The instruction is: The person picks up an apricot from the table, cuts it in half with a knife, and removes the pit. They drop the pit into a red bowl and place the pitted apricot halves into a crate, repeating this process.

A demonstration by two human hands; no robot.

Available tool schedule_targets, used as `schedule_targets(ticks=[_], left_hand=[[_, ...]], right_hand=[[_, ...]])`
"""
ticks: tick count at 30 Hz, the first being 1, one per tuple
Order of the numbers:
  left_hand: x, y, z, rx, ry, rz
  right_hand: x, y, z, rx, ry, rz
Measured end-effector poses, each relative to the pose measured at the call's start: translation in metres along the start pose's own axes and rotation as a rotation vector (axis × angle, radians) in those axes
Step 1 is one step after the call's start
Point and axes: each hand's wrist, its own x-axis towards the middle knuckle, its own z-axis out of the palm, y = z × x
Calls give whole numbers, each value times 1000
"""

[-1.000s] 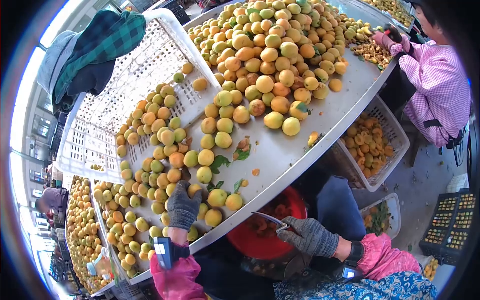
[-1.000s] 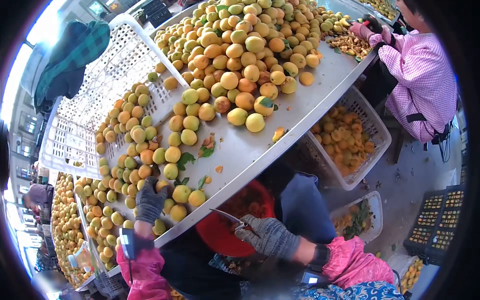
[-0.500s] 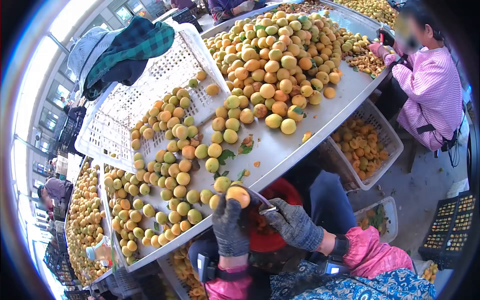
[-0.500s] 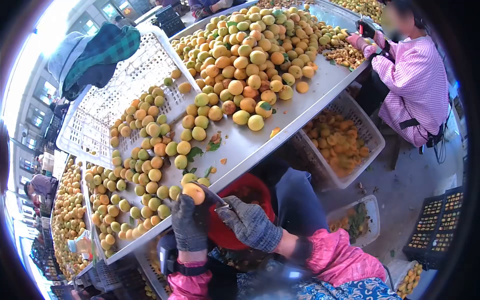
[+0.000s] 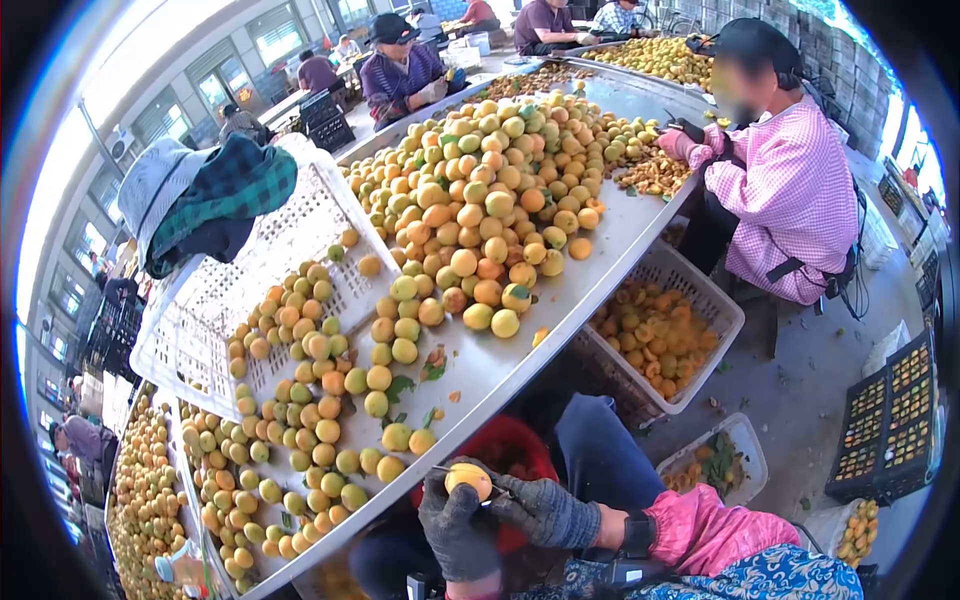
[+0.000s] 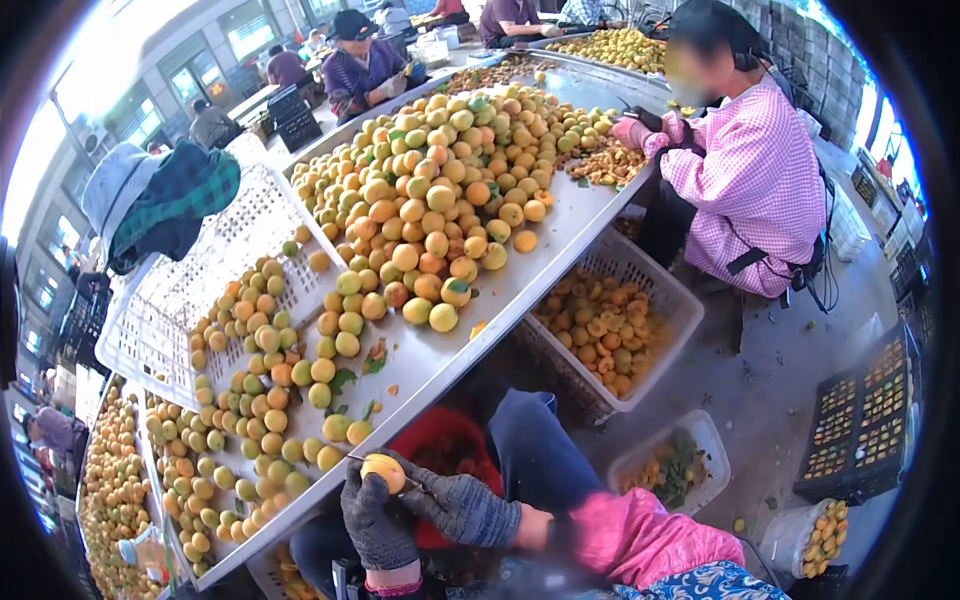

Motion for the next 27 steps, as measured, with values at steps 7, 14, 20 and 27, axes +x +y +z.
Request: schedule_targets(ticks=[7,14,20,27], left_hand=[[13,2,-14,227,-85,12],[29,21,-36,556,-291,-37],[37,25,-52,981,-465,48],[36,20,-49,1418,-731,432]], right_hand=[[0,12,-16,-31,-17,-127],[9,11,-39,-192,-196,-57],[16,2,-48,-533,-378,-41],[22,2,-34,-644,-448,-72]])
